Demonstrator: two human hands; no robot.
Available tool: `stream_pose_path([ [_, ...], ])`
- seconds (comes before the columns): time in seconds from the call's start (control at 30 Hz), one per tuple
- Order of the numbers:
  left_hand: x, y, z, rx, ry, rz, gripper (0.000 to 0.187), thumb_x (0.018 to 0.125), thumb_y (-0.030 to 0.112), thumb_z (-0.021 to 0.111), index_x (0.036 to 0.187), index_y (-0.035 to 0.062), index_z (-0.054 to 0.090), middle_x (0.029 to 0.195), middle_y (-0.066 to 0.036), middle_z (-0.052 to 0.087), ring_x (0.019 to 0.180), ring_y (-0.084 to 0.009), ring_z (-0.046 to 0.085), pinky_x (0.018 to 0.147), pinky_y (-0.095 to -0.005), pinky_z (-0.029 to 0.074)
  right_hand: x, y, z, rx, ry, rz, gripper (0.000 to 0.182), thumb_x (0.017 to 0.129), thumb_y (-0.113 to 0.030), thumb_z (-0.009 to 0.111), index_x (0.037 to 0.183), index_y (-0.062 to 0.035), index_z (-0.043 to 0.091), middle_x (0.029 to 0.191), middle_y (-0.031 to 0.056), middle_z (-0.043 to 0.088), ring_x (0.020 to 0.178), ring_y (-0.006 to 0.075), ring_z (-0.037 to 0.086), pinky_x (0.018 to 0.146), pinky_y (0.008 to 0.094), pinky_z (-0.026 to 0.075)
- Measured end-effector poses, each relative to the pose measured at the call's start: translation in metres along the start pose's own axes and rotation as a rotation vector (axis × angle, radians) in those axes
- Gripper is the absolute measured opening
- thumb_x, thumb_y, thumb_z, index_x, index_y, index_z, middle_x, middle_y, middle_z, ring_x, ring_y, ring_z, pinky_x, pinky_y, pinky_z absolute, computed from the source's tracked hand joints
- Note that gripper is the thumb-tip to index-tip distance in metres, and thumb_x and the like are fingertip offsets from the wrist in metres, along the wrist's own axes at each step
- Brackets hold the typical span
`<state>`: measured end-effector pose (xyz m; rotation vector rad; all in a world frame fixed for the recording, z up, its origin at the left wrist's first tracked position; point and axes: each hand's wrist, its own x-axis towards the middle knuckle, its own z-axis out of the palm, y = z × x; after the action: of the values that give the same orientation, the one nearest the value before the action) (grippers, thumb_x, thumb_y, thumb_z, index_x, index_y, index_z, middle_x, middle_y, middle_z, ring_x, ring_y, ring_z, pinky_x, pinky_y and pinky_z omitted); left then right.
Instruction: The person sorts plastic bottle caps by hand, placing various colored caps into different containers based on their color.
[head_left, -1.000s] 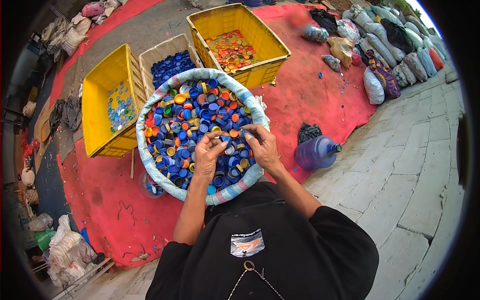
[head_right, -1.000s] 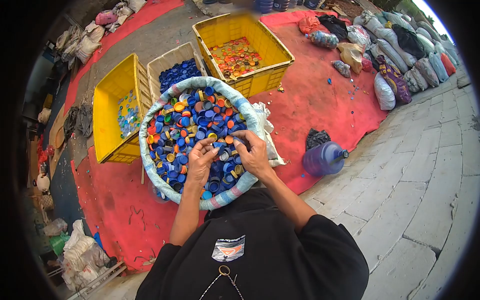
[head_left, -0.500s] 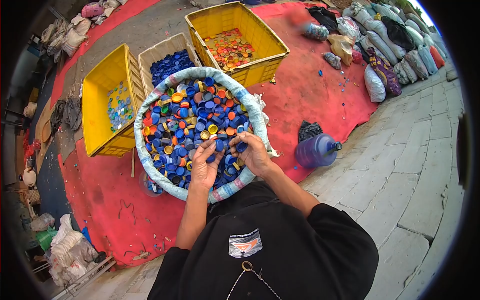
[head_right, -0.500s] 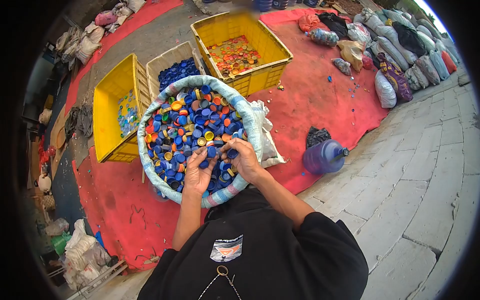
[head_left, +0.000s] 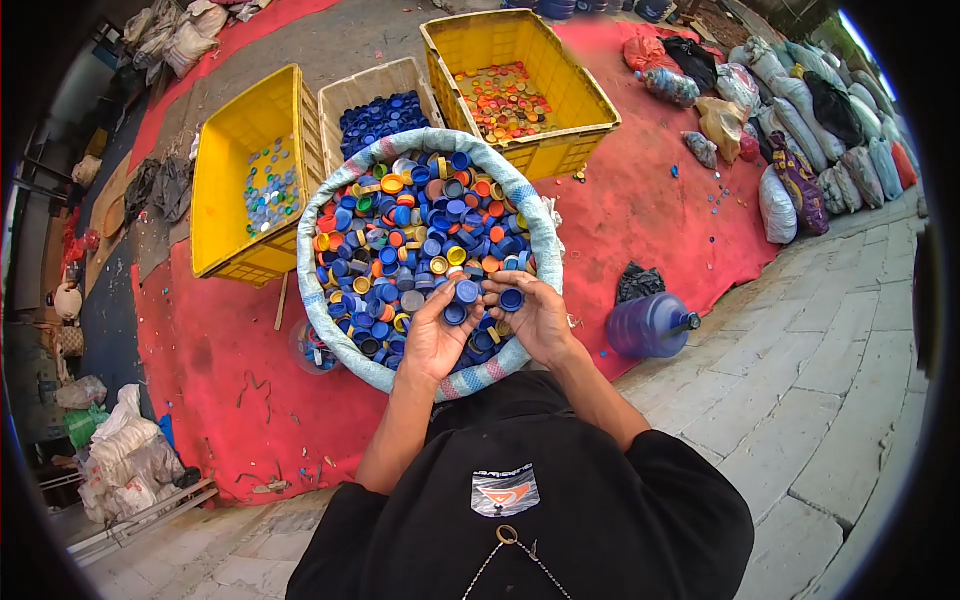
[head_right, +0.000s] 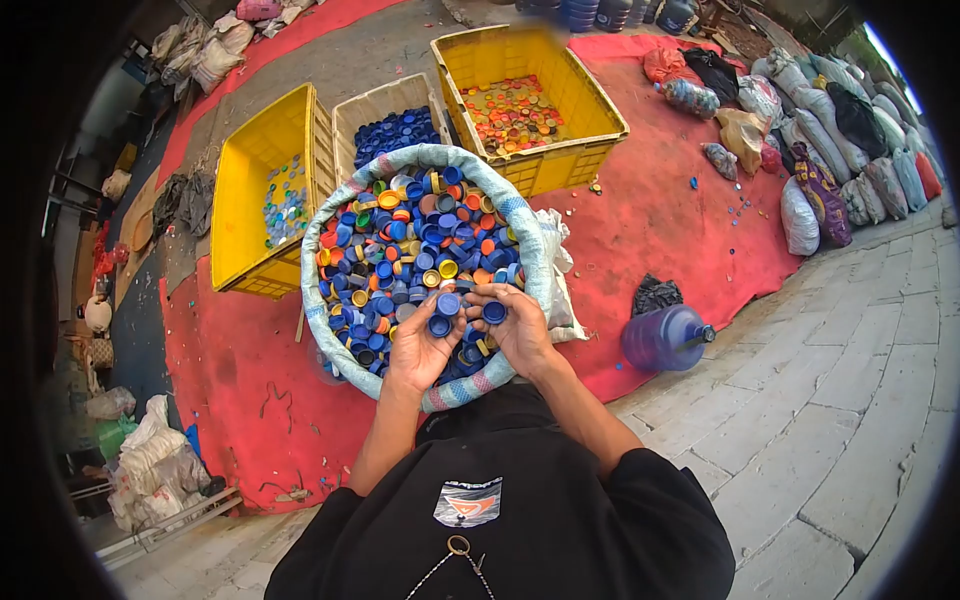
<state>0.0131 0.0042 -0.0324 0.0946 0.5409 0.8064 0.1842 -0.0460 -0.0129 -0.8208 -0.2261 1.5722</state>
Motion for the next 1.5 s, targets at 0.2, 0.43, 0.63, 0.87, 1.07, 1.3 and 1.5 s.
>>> stream_pose_path([
  [0.2,-0.001,0.005,0.004,-0.099,-0.021,0.013,0.037,0.095,0.013,0.055,0.127,-0.0055,0.050,0.112,-0.017,0.061,0.097,-0.0249,0.063,0.087,-0.0369,0.055,0.007,0.000,-0.005,-0.242,0.144,-0.071,0.030,0.085,-0.007,0.057,0.114,0.0009,0.059,0.100,0.0110,0.062,0.090,0.0190,0.059,0.080,0.0321,0.047],
  [0.43,-0.004,0.015,-0.009,-0.084,0.108,0.058,0.041,0.097,0.034,0.056,0.117,-0.0015,0.055,0.094,-0.009,0.060,0.084,-0.0196,0.061,0.079,-0.0357,0.054,0.006,-0.022,0.002,-1.723,-0.024,-0.625,0.033,0.073,0.000,0.066,0.106,-0.0023,0.063,0.092,0.0127,0.063,0.086,0.0332,0.056,0.081,0.0407,0.047],
  [0.63,-0.009,0.019,-0.013,-0.067,0.171,0.084,0.041,0.096,0.043,0.056,0.108,0.0044,0.058,0.089,-0.005,0.062,0.081,-0.0170,0.061,0.075,-0.0338,0.053,-0.004,-0.024,0.011,-2.038,-0.116,-0.436,0.046,0.066,-0.010,0.073,0.110,-0.0044,0.061,0.092,0.0141,0.064,0.089,0.0339,0.058,0.081,0.0429,0.046],
  [0.87,-0.010,0.016,-0.013,-0.008,0.198,0.073,0.031,0.093,0.044,0.060,0.097,0.0130,0.059,0.088,-0.001,0.062,0.081,-0.0158,0.061,0.073,-0.0341,0.053,0.003,-0.015,0.003,-2.059,-0.100,-0.385,0.046,0.067,-0.009,0.073,0.111,-0.0036,0.059,0.098,0.0157,0.064,0.092,0.0347,0.058,0.081,0.0441,0.046],
  [1.07,-0.009,0.018,-0.002,0.071,0.180,0.029,0.022,0.089,0.029,0.070,0.099,0.0139,0.057,0.090,0.000,0.060,0.081,-0.0136,0.060,0.074,-0.0341,0.054,0.003,-0.018,0.006,-1.734,-0.031,-0.463,0.043,0.070,-0.010,0.075,0.109,-0.0004,0.060,0.095,0.0180,0.062,0.088,0.0359,0.060,0.078,0.0450,0.048],
  [1.3,-0.009,0.021,-0.009,0.075,0.181,0.003,0.026,0.090,0.023,0.069,0.109,0.0115,0.057,0.095,-0.001,0.061,0.084,-0.0117,0.061,0.074,-0.0305,0.054,-0.011,-0.011,0.019,-1.406,0.073,-0.432,0.040,0.078,-0.009,0.072,0.116,-0.0006,0.060,0.096,0.0155,0.062,0.087,0.0258,0.063,0.078,0.0354,0.050],
  [1.5,-0.021,0.030,-0.007,0.040,0.207,0.009,0.024,0.095,0.031,0.061,0.109,0.0132,0.054,0.102,-0.003,0.063,0.088,-0.0164,0.063,0.076,-0.0353,0.056,-0.003,0.003,0.018,-0.077,0.021,-0.011,0.035,0.092,-0.020,0.051,0.120,0.0000,0.056,0.098,0.0075,0.061,0.085,0.0179,0.059,0.073,0.0305,0.048],
])
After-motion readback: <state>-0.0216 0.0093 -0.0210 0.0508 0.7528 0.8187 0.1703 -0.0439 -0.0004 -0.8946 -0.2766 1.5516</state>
